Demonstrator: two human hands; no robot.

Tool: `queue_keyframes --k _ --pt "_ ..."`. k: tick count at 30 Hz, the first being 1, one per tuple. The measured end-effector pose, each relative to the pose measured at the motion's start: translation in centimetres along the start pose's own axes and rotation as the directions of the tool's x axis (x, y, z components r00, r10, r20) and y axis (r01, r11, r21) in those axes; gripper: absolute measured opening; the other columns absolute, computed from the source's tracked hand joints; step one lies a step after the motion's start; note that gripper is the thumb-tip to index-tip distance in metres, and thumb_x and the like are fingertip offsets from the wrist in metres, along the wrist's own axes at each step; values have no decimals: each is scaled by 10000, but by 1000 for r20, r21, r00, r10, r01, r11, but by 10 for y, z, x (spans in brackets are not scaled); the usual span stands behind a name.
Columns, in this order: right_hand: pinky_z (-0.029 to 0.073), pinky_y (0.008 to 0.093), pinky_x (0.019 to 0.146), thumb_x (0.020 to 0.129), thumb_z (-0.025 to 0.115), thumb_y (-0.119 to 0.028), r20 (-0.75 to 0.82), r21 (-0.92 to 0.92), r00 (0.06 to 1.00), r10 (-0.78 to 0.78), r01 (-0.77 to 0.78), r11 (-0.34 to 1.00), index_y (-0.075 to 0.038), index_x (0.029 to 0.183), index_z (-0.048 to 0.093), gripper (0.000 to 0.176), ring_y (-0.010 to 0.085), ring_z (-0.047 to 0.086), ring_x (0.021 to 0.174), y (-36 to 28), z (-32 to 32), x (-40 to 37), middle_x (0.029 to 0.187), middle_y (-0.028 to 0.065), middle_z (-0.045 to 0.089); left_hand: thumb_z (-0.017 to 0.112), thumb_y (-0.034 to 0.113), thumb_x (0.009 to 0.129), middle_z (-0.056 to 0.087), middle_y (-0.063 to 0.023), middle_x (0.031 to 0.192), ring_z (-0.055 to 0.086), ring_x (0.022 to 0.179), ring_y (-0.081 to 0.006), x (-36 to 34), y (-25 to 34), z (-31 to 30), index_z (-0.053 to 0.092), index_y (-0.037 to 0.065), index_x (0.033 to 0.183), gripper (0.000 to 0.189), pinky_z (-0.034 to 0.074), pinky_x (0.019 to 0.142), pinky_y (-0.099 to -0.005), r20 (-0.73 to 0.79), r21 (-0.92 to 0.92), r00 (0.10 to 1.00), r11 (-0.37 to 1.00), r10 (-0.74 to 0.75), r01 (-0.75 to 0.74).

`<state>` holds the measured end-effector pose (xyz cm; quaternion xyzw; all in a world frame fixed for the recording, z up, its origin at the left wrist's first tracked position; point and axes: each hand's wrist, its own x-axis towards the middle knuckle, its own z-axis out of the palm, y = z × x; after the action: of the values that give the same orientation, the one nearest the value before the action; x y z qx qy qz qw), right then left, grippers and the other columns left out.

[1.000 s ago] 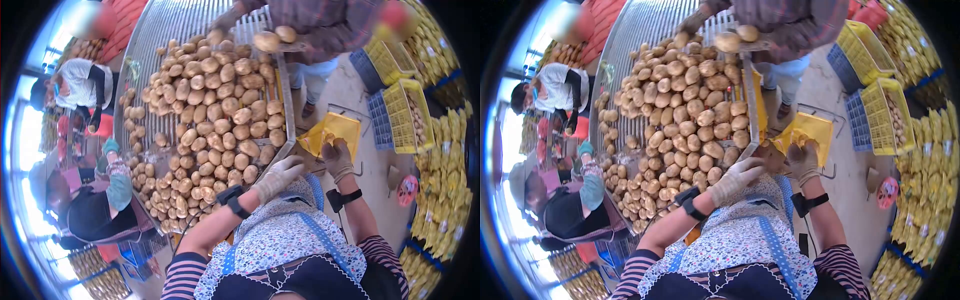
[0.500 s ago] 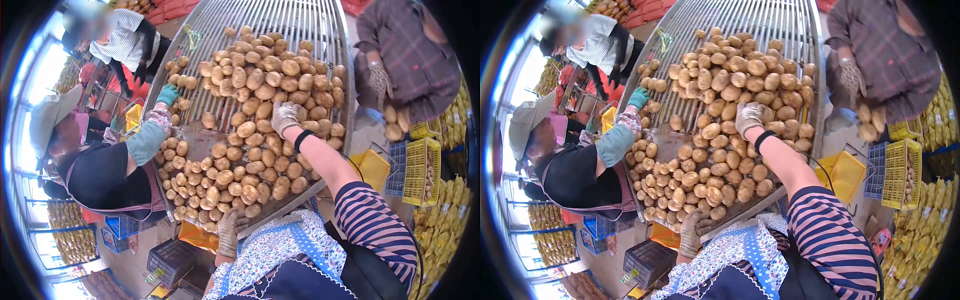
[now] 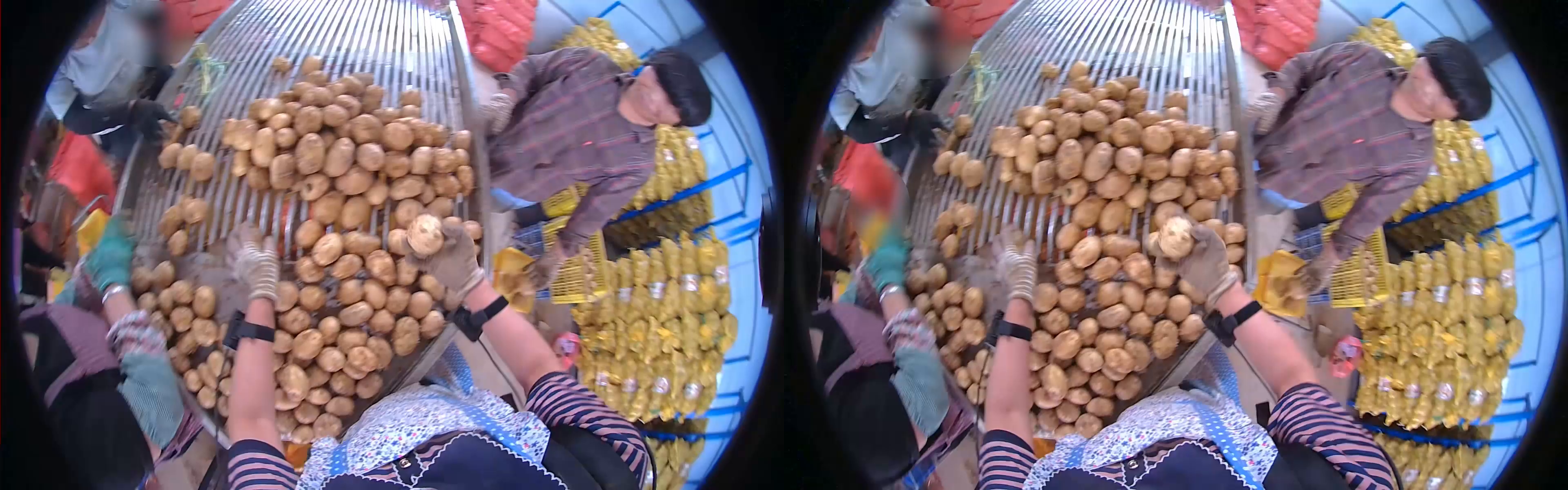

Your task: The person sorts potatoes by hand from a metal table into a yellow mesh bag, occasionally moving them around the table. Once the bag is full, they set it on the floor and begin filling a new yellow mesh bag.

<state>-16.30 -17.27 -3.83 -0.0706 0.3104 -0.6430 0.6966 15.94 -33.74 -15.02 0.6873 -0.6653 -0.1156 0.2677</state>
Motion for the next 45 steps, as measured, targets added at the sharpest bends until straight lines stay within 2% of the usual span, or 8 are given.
queue_keyframes --k 4,7,9,12,26,30,34,45 --pt "567 487 867 886 615 -285 -206 -164 975 -82 48 985 -56 1307 531 486 321 647 1092 -32 -22 0 1169 120 656 742 246 786 482 -145 1424 454 1270 -415 22 -8 17 553 251 1363 607 402 1058 -517 140 -30 980 989 -139 144" --pt "560 476 820 903 607 -274 -146 -925 980 -138 -86 369 -66 1278 562 431 317 651 1087 -56 -20 46 1126 122 683 721 121 795 538 -130 1356 515 1219 -359 18 -10 12 542 207 1375 613 454 1016 -453 117 -81 988 990 -103 113" --pt "552 472 765 918 577 -211 -7 -379 1000 13 10 -925 -92 1237 612 342 311 679 1011 -41 27 69 1070 113 709 705 99 812 572 -124 1289 588 1131 -295 11 -24 18 540 131 1364 577 503 949 -378 321 -814 930 450 -180 368" --pt "568 459 728 826 640 -119 -168 -71 973 156 146 -987 -156 1395 509 584 319 708 914 -19 16 110 1042 122 717 638 208 882 629 -111 1175 654 983 -254 -26 12 -53 569 30 1282 443 558 791 -334 487 -870 866 21 -114 492" --pt "540 411 887 654 841 -363 -131 -471 943 307 213 -856 -116 1299 623 724 325 664 1072 -87 6 110 1199 161 675 542 424 937 600 -193 1325 677 1027 -341 -206 63 -169 552 65 1326 529 569 808 -467 720 -566 692 -528 56 632" --pt "499 372 966 723 840 -426 175 -976 982 76 162 148 -33 1392 512 842 282 607 1169 -113 -63 59 1257 149 640 529 440 940 541 -196 1404 609 1177 -378 -218 96 -142 514 83 1380 567 508 921 -517 714 -459 666 -575 215 677" --pt "581 361 874 840 773 -366 154 -289 975 157 -108 951 -14 1328 522 652 231 678 1015 -104 -81 -58 1176 118 660 524 449 940 533 -184 1419 623 1149 -375 -219 171 -108 503 97 1397 576 519 902 -509 783 -392 555 -469 281 791" --pt "585 427 849 820 764 -457 -352 515 932 -82 266 815 -137 1174 594 506 225 660 953 -82 -267 -257 1116 61 660 661 273 904 589 -78 1299 563 1188 -146 -314 374 61 515 77 1331 492 458 990 -301 766 -351 15 398 643 848"
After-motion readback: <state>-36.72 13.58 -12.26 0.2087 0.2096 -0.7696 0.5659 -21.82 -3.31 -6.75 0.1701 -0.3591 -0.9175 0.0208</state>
